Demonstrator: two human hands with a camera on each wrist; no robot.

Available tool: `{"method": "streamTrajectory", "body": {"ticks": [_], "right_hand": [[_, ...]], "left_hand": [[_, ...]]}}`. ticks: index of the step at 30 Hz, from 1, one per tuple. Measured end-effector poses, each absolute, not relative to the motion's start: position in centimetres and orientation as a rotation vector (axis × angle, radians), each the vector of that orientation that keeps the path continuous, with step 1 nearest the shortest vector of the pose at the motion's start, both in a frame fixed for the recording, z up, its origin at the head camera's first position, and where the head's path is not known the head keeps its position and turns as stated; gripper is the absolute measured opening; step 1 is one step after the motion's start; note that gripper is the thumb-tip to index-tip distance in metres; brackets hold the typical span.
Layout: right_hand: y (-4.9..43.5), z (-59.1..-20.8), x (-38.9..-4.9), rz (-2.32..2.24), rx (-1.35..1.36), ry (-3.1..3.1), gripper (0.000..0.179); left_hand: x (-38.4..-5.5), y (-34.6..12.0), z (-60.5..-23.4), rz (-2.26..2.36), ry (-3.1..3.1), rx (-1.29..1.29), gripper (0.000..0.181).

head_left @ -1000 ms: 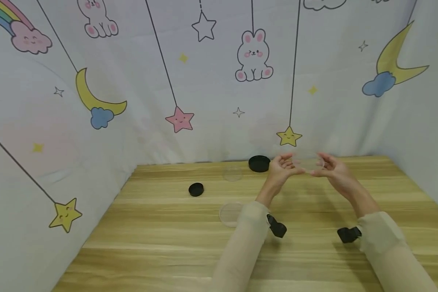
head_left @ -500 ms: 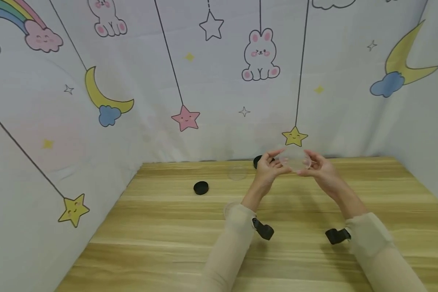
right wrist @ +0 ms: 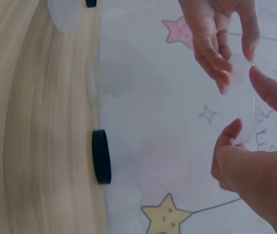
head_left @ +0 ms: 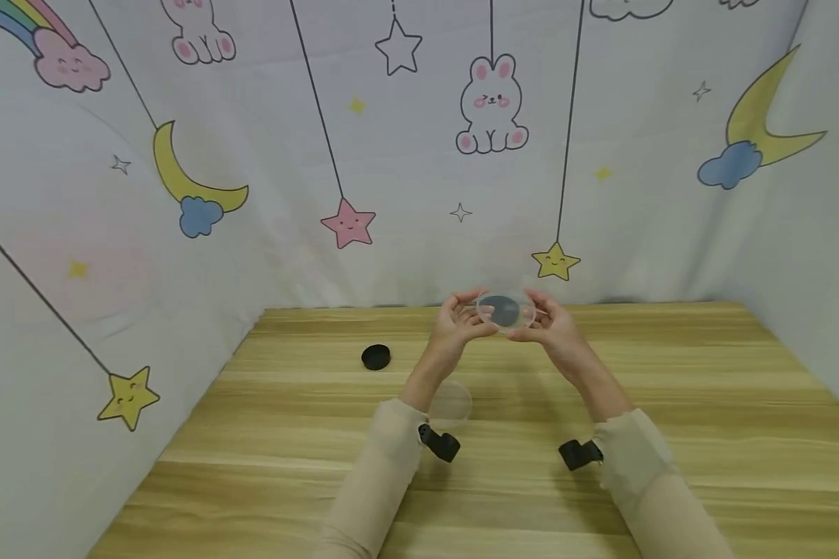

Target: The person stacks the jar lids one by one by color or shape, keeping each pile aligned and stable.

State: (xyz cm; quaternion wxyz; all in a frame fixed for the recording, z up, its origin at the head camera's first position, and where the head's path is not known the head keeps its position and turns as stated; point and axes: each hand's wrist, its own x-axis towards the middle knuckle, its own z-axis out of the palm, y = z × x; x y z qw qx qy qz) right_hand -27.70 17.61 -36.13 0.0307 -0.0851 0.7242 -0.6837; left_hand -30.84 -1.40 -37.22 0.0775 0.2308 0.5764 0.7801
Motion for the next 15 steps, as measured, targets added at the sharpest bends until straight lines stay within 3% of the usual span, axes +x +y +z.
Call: {"method": "streamTrajectory", "body": {"ticks": [8, 15], "right_hand": [[14.4, -36.9, -27.1, -2.069, -0.267, 2.211, 0.086], [12.2, -37.9, -26.8, -2.001, -0.299, 2.214, 0.082]], "left_hand": [[-30.0, -5.6, -37.7, 2.235, 1.861, 0.693, 0.063], [-29.5, -9.2, -38.1, 1.991, 2.06, 0.703, 0.076]]}}
